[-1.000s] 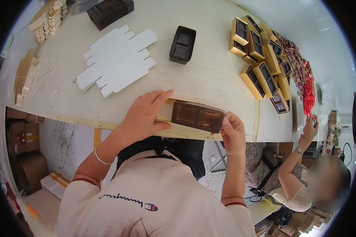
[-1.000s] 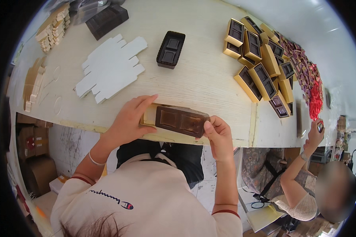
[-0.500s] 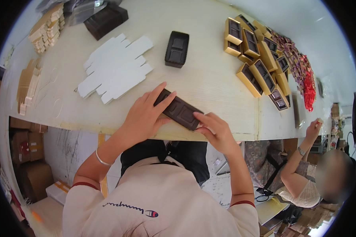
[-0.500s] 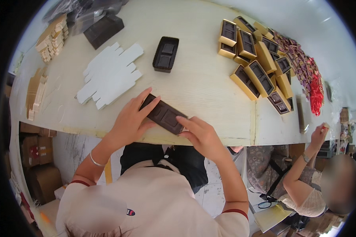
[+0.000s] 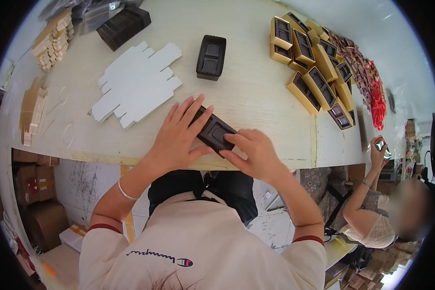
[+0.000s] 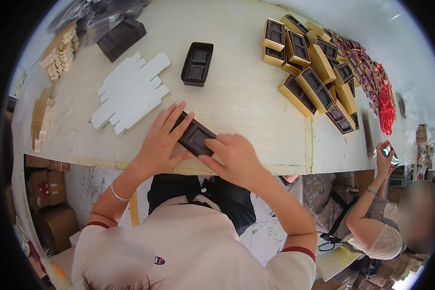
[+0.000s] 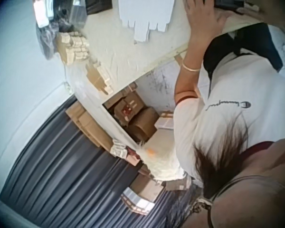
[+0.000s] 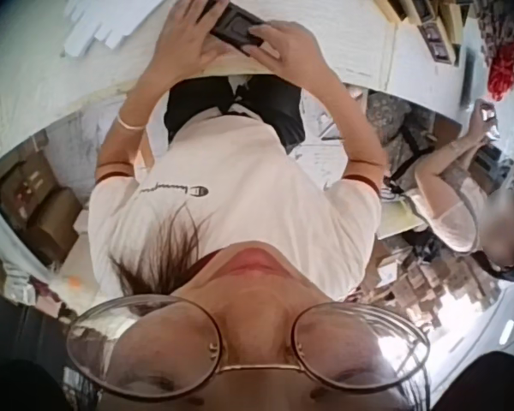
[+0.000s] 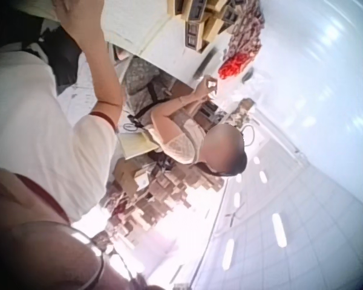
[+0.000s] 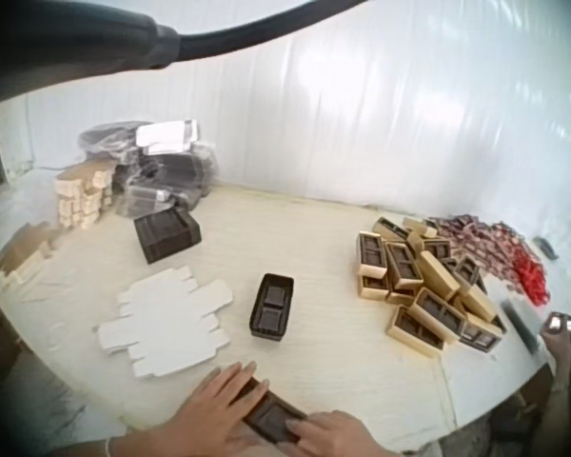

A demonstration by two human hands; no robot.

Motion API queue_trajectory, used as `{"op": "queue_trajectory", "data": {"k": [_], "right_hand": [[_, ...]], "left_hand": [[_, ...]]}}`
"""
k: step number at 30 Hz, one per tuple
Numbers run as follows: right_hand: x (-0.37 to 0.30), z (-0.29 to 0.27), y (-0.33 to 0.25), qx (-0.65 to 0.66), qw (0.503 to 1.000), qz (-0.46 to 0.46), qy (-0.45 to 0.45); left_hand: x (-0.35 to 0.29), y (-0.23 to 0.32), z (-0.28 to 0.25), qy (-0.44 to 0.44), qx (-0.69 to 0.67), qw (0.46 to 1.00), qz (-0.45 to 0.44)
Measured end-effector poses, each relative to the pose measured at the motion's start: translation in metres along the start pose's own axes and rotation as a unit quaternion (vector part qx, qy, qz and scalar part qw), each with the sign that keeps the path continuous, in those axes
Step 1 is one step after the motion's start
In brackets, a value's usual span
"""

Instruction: The person folds flat white cardboard pieces into small rectangular boxes. They then place a dark brown plastic tray into each box and set the completed unit aside on the table.

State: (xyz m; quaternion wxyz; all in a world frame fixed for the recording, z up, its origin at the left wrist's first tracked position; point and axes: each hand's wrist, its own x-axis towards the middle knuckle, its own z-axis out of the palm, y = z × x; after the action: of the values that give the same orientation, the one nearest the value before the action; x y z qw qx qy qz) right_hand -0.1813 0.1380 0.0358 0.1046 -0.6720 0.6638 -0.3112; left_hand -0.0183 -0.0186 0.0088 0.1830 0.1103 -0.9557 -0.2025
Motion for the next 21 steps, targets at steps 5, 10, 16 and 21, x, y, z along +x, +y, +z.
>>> {"op": "queue_trajectory", "data": {"k": [5, 10, 16, 21], "right_hand": [[-0.013, 0.025, -0.001, 0.022, 0.998, 0.049, 0.044], [-0.022, 0.034, -0.024, -0.21, 0.976, 0.014, 0.055], [-0.022, 0.043, -0.008, -0.13, 0.986, 0.034, 0.095], [-0.018, 0.03, 0.006, 0.095, 0.991, 0.055, 0.082]], "left_hand": [[-0.002, 0.0, 0.004, -0.023, 0.034, 0.999, -0.019], [-0.006, 0.009, 0.006, -0.005, 0.172, 0.985, -0.015], [0.003, -0.009, 0.005, -0.052, 0.142, 0.986, 0.074], [0.0, -0.005, -0.005, -0.067, 0.077, 0.992, 0.068]]}}
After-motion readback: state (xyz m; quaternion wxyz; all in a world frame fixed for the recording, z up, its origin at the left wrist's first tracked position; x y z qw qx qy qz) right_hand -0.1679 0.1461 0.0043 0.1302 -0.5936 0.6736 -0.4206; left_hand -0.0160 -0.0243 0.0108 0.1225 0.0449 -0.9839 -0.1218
